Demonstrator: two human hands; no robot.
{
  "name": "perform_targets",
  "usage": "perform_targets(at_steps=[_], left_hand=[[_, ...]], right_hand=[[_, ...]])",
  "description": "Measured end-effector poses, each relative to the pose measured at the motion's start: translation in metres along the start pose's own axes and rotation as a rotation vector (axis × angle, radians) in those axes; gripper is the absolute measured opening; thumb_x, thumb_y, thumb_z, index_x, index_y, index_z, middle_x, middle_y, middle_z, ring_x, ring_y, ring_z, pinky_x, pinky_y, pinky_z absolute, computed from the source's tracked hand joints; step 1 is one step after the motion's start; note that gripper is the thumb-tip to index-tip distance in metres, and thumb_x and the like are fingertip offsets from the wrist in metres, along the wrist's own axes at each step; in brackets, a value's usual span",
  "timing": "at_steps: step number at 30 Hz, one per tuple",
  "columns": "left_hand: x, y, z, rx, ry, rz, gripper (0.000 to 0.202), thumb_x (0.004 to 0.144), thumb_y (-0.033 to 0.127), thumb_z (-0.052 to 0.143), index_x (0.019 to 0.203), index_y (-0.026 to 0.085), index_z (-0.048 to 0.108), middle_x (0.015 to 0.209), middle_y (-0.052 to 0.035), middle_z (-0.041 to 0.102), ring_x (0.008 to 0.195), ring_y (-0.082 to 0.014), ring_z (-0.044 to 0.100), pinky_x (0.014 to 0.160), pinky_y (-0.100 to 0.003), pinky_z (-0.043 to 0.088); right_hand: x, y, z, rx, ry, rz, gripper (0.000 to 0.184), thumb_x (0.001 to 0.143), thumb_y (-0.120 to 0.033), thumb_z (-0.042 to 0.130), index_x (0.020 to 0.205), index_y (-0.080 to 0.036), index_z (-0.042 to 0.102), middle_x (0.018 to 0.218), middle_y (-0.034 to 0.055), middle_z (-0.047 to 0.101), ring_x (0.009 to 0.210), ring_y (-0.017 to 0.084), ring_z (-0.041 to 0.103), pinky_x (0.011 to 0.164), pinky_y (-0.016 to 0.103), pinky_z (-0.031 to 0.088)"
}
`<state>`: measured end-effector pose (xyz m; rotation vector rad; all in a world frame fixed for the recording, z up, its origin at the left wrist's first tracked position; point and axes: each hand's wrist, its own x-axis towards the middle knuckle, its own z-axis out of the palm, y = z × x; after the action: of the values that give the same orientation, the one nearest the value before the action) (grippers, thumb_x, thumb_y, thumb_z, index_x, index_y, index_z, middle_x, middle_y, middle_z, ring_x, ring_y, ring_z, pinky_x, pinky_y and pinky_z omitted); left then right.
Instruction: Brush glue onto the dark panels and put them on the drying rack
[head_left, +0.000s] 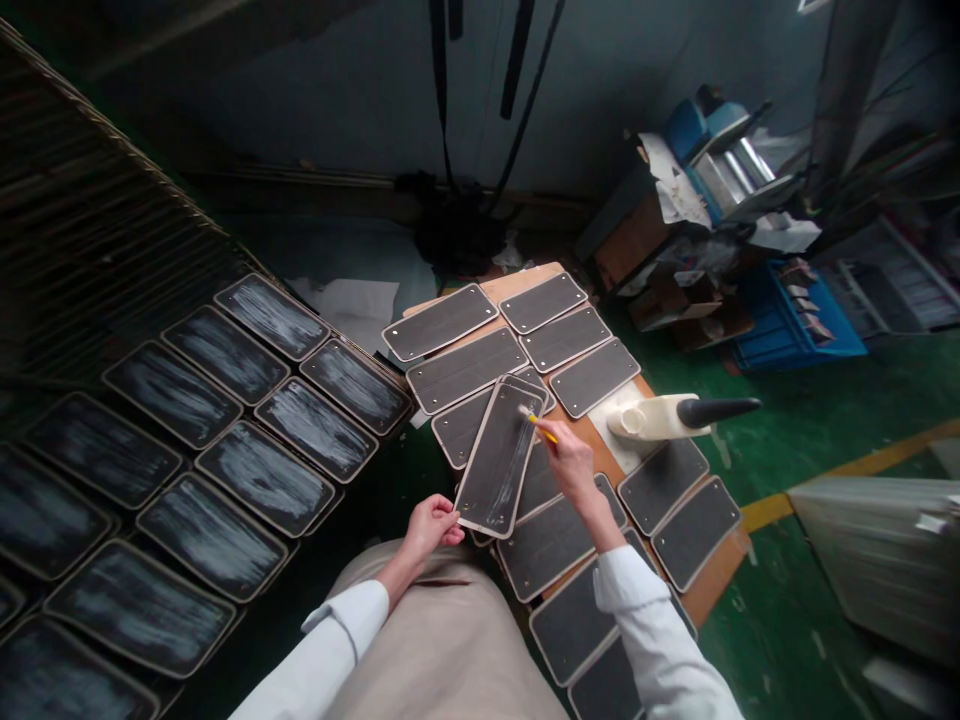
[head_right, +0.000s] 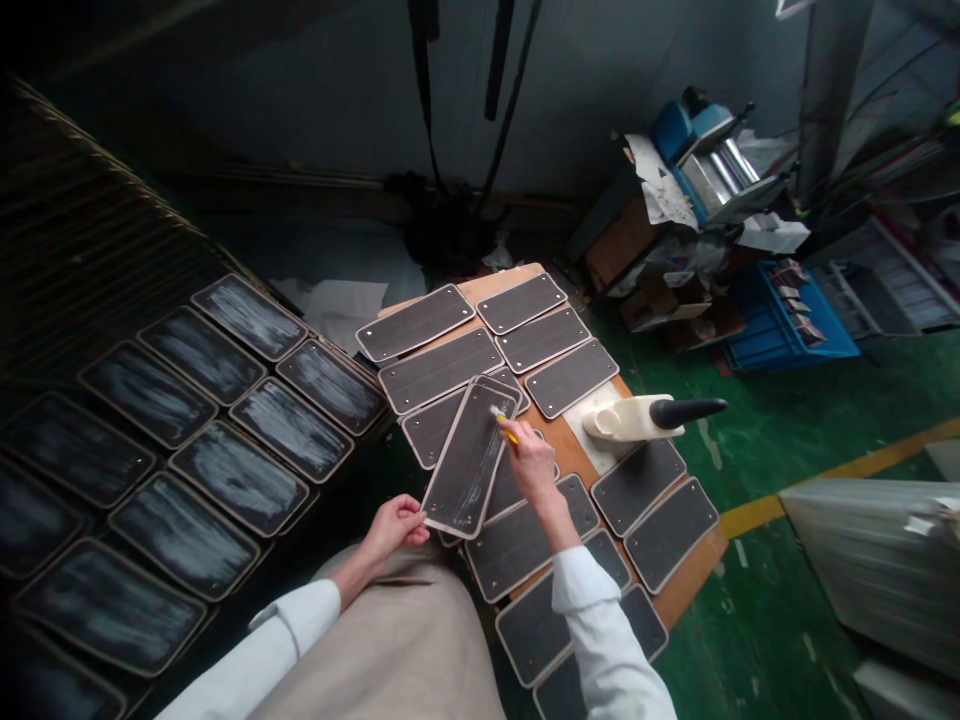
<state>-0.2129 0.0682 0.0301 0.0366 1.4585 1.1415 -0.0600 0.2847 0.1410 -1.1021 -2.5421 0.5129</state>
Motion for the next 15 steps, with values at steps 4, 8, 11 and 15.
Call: perform_targets(at_steps=[4, 8, 11, 15], left_hand=[[-0.001, -0.001, 0.001, -0.007, 0.001, 0.003, 0.035, 0.064, 0.035, 0.080, 0.074, 0.017, 0.051, 0.053, -0.0011, 0.064, 0.050, -0.0166, 0.067, 0.048, -0.025, 0.055], [-0.002, 0.000, 0.001, -0.015, 0.003, -0.003, 0.034, 0.065, 0.033, 0.079, 0.075, 0.016, 0.051, 0.053, -0.0009, 0.064, 0.050, -0.0166, 0.067, 0.048, -0.024, 0.056], [-0.002, 0.001, 0.002, -0.020, 0.001, -0.005, 0.035, 0.066, 0.033, 0.079, 0.075, 0.016, 0.050, 0.053, -0.0008, 0.064, 0.050, -0.0164, 0.067, 0.047, -0.024, 0.056], [-0.002, 0.002, 0.002, -0.016, -0.009, 0.000, 0.035, 0.066, 0.032, 0.079, 0.076, 0.016, 0.049, 0.053, -0.0011, 0.065, 0.049, -0.0164, 0.067, 0.047, -0.024, 0.055]], right_hand=[[0.000, 0.002, 0.020, -0.147, -0.045, -0.066, 0.030, 0.102, -0.029, 0.039, 0.120, -0.024, 0.062, 0.094, 0.0076, 0.067, 0.080, 0.019, 0.063, 0.068, 0.025, 0.043], [-0.061, -0.029, 0.026, -0.130, -0.260, -0.148, 0.023, 0.100, -0.026, 0.044, 0.113, -0.022, 0.063, 0.090, 0.0063, 0.066, 0.074, 0.017, 0.061, 0.067, 0.024, 0.041], [-0.099, -0.051, 0.017, 0.044, -0.407, -0.129, 0.021, 0.101, -0.026, 0.043, 0.109, -0.023, 0.062, 0.092, 0.0042, 0.066, 0.073, 0.016, 0.062, 0.068, 0.024, 0.042], [-0.094, -0.050, 0.009, 0.324, -0.473, -0.010, 0.019, 0.099, -0.034, 0.047, 0.105, -0.026, 0.063, 0.091, 0.0005, 0.068, 0.079, 0.017, 0.065, 0.071, 0.024, 0.045]])
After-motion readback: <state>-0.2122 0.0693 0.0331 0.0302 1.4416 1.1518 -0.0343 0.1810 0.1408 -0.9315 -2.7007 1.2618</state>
